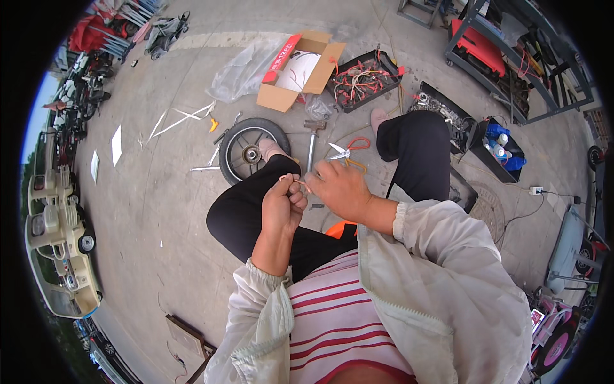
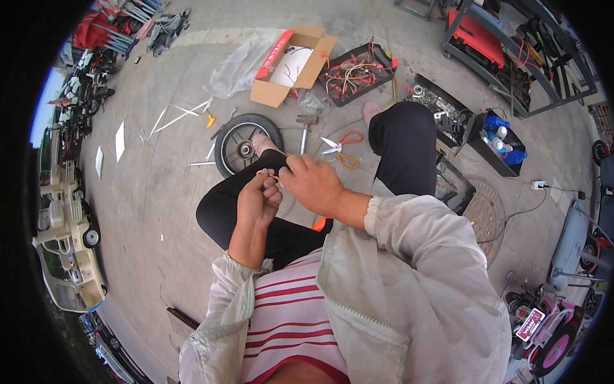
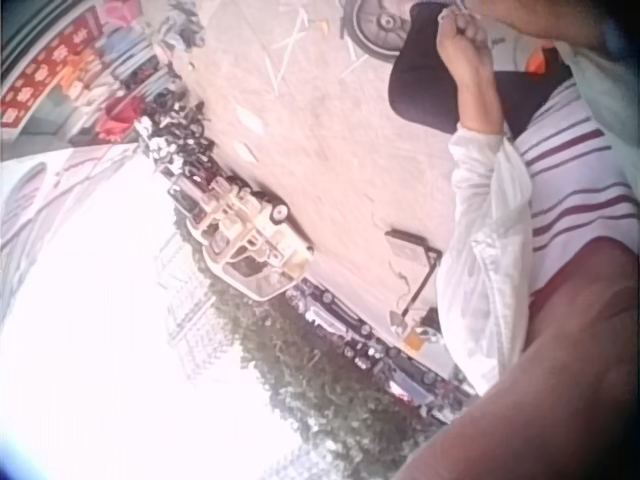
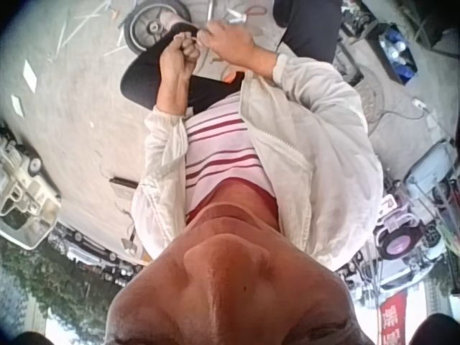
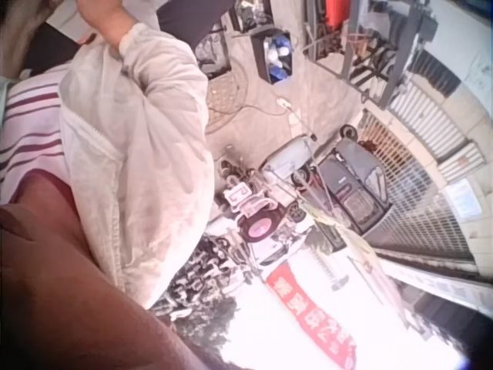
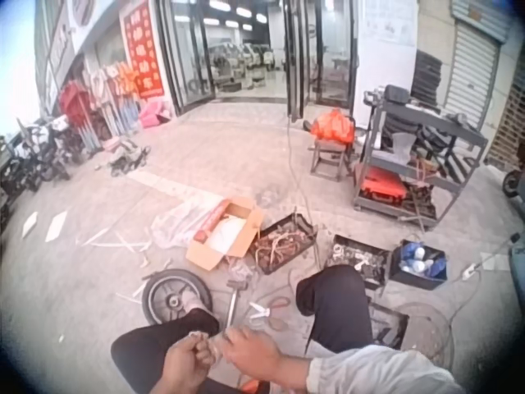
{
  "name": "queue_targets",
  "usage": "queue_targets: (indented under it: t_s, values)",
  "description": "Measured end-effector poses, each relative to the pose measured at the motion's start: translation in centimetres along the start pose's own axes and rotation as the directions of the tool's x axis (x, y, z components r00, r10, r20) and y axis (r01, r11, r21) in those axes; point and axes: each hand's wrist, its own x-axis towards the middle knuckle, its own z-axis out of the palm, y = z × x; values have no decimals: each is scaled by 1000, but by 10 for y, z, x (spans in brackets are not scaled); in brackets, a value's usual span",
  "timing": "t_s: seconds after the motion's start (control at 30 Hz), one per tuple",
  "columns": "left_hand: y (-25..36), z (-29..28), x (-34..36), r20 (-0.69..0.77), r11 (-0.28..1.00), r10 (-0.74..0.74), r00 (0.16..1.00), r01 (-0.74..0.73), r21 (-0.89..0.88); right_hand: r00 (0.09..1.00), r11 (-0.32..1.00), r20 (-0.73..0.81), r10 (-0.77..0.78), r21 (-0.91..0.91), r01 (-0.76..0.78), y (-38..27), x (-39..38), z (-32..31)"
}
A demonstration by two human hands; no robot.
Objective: The person sits on the floor and uses wire cutters to strip the insulation from a green wire. They then twist the exposed strands and connect the wire to a small component. Finally, they pick up a wheel and inspect it.
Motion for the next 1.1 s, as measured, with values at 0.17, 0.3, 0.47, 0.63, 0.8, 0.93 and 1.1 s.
queue_targets:
  t_s: [0.17,0.3,0.47,0.63,0.8,0.93,1.1]
  values:
    - [-7,0,4,-60,995,-92,994,90,-33,982,987,-107,-156,12,158,-4,3,0]
    - [-10,-11,8,69,979,-166,984,172,-106,969,970,-49,-241,13,241,5,-3,13]
    - [-5,-10,7,19,966,-259,966,259,-4,927,926,-21,-374,-59,373,26,-2,21]
    - [6,-32,5,231,835,-37,972,-97,542,990,871,70,-123,486,74,37,-1,21]
    - [45,-1,-41,888,-241,156,432,-856,458,551,-402,821,-150,459,-793,16,-7,-25]
    - [43,6,-49,872,-298,36,488,-828,475,608,-578,739,-291,370,-727,17,-32,-16]
    - [45,-12,-37,277,745,-426,861,159,648,981,592,188,-53,797,-121,25,-15,-14]
